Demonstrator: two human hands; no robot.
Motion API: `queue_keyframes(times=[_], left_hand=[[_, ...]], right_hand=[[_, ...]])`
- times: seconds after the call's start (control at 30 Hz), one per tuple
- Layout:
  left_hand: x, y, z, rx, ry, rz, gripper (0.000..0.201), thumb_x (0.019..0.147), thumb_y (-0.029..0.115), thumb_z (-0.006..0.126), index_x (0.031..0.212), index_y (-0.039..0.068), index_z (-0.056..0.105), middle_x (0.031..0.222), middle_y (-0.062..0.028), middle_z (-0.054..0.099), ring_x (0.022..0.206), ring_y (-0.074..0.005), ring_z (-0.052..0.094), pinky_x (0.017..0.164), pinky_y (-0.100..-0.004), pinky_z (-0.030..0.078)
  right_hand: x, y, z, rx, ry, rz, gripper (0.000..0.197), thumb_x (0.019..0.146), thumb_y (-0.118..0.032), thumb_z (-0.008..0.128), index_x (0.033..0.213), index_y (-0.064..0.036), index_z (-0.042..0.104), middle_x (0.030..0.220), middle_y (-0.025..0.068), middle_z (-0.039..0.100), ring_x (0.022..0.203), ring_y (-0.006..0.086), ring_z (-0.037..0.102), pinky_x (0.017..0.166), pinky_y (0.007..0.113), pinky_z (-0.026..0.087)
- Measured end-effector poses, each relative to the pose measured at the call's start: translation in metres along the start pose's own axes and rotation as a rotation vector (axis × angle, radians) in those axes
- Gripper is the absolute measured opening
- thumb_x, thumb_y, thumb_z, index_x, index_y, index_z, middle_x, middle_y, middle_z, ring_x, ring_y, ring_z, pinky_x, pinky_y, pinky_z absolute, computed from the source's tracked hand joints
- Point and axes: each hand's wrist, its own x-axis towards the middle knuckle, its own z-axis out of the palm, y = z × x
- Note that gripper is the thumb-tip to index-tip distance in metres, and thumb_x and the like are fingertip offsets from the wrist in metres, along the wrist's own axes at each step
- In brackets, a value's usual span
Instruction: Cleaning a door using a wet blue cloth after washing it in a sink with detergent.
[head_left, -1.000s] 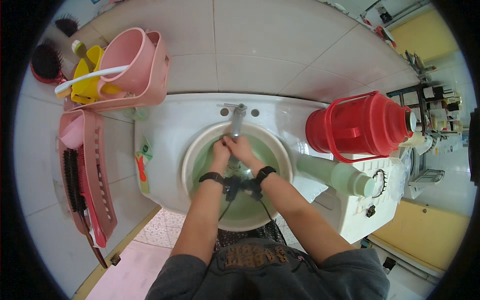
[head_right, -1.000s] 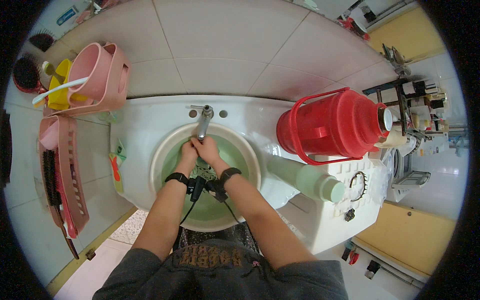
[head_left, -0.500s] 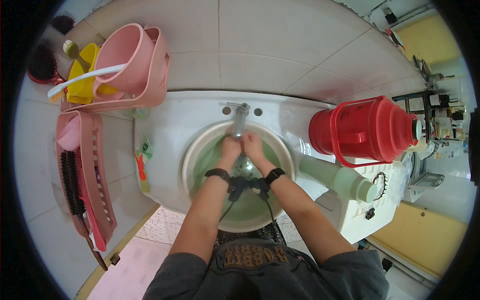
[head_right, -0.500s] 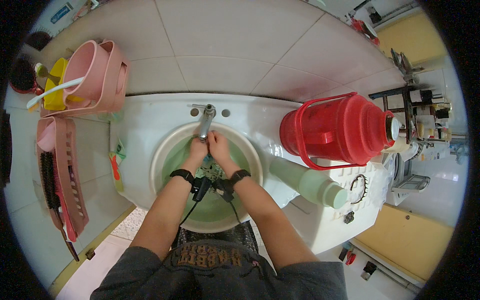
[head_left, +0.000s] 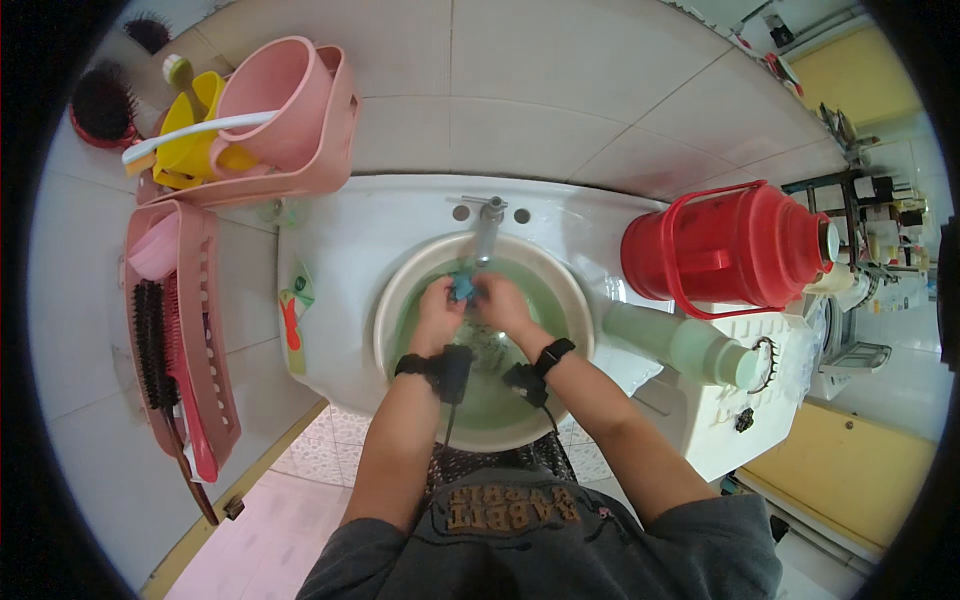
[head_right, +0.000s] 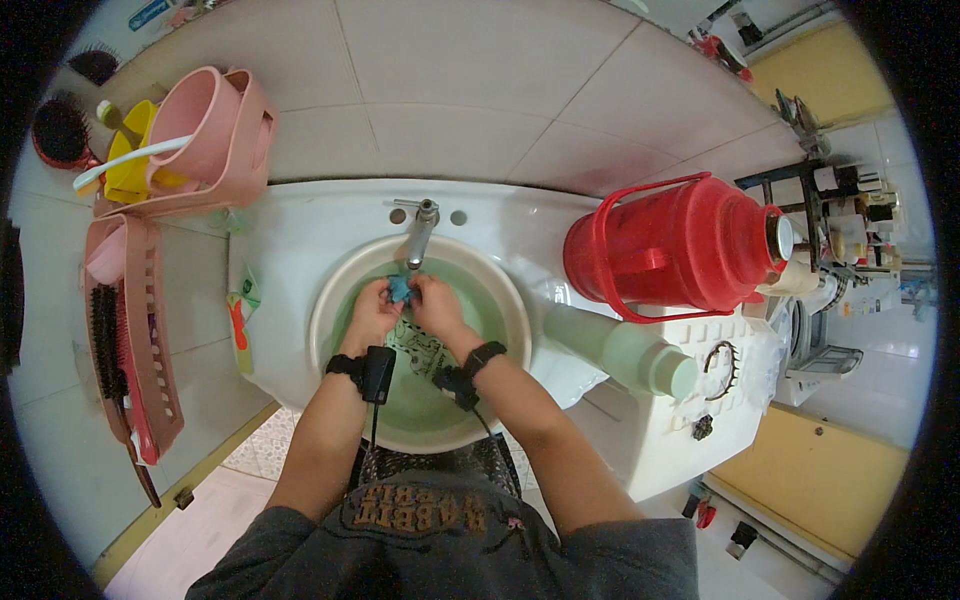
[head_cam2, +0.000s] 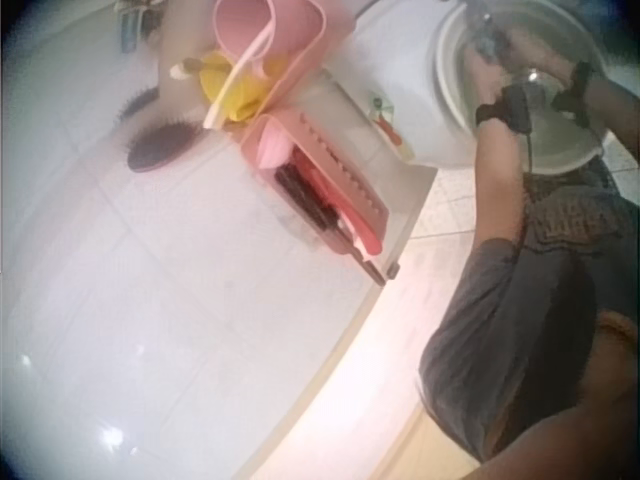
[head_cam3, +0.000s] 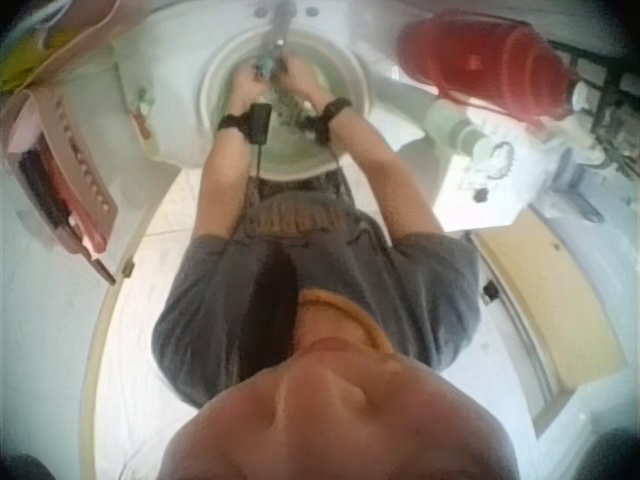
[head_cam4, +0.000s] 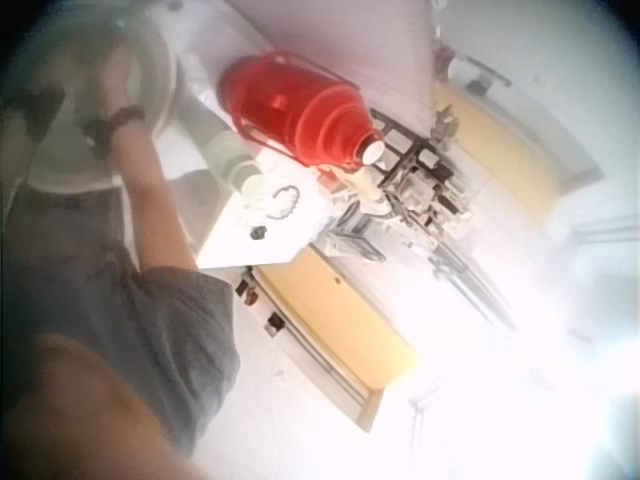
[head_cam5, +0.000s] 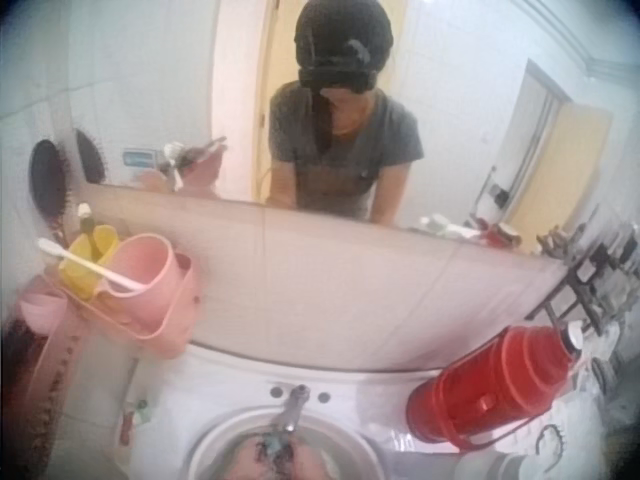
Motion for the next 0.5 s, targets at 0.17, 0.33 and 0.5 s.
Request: queue_keyframes(times=[0.17, 0.33, 0.5], left_hand=[[-0.043, 0.0, 0.032, 0.602, -0.089, 0.205, 0.04, 0.08, 0.013, 0.06, 0.117, 0.005, 0.048, 0.098, -0.0048, 0.054, 0.086, -0.0159, 0.054, 0.07, -0.027, 0.042], [-0.05, 0.016, 0.029, 0.737, -0.031, 0.151, 0.042, 0.08, 0.015, 0.061, 0.118, 0.007, 0.049, 0.102, -0.0036, 0.055, 0.089, -0.0133, 0.054, 0.066, -0.0212, 0.038], [-0.041, 0.012, 0.028, 0.517, 0.021, 0.257, 0.025, 0.081, 0.015, 0.06, 0.103, 0.001, 0.058, 0.092, -0.005, 0.058, 0.074, -0.014, 0.054, 0.068, -0.0252, 0.043]], right_hand=[[0.021, 0.036, -0.005, 0.626, -0.144, 0.631, 0.021, 0.084, -0.014, 0.048, 0.099, -0.0016, 0.056, 0.09, 0.0076, 0.059, 0.08, 0.0178, 0.058, 0.07, 0.031, 0.047], [0.024, 0.005, -0.004, 0.945, -0.151, 0.759, 0.02, 0.089, -0.015, 0.041, 0.097, -0.0043, 0.055, 0.084, 0.0026, 0.057, 0.075, 0.0149, 0.056, 0.067, 0.03, 0.047], [0.02, 0.04, -0.018, 0.945, -0.099, 0.799, 0.018, 0.086, -0.013, 0.045, 0.098, -0.0049, 0.055, 0.085, 0.0042, 0.058, 0.076, 0.0156, 0.056, 0.067, 0.03, 0.046]])
